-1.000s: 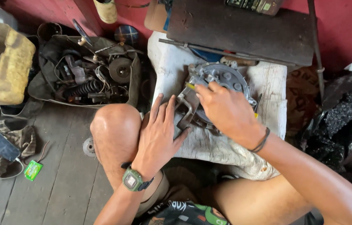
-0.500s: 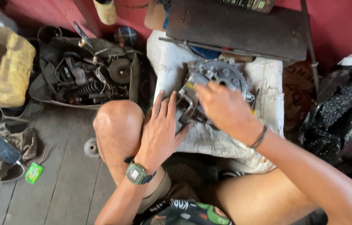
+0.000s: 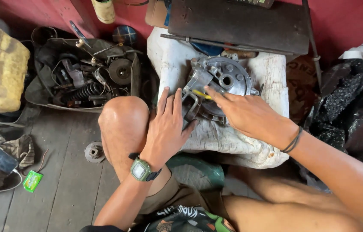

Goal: The person scrubs a metallic mechanical part with a yellow brush while sitting on the floor. The part is held in place on a white cloth, and the person uses both hands to scrub different areas of the component.

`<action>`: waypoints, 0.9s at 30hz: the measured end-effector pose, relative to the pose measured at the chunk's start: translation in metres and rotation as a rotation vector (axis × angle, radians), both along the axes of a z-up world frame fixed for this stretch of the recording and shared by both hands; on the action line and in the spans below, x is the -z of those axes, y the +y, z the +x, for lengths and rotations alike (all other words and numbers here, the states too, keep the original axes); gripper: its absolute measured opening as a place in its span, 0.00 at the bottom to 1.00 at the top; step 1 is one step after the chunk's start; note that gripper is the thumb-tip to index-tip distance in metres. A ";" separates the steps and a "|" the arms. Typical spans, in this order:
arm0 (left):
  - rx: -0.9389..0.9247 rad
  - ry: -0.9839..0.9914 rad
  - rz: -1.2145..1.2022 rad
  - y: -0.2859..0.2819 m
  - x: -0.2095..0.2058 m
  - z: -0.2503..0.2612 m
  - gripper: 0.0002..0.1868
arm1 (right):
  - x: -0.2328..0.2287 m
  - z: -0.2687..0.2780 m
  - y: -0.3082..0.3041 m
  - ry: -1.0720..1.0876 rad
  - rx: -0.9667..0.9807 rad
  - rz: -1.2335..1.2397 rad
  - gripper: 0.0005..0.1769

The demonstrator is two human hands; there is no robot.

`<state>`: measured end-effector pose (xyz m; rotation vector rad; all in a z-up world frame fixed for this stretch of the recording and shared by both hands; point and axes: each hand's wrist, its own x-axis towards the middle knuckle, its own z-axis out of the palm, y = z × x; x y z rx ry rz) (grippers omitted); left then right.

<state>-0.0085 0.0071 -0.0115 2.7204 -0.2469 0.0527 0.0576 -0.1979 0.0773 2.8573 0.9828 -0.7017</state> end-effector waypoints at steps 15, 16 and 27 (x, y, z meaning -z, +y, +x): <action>0.267 0.022 0.481 0.020 -0.023 0.006 0.56 | 0.066 0.002 -0.039 -0.711 -0.171 0.038 0.26; 0.262 0.020 0.487 0.021 -0.026 0.007 0.56 | 0.064 -0.005 -0.036 -0.716 -0.173 0.045 0.26; 0.258 0.129 0.298 0.027 -0.028 0.057 0.61 | 0.037 0.000 -0.026 -0.550 -0.109 0.096 0.25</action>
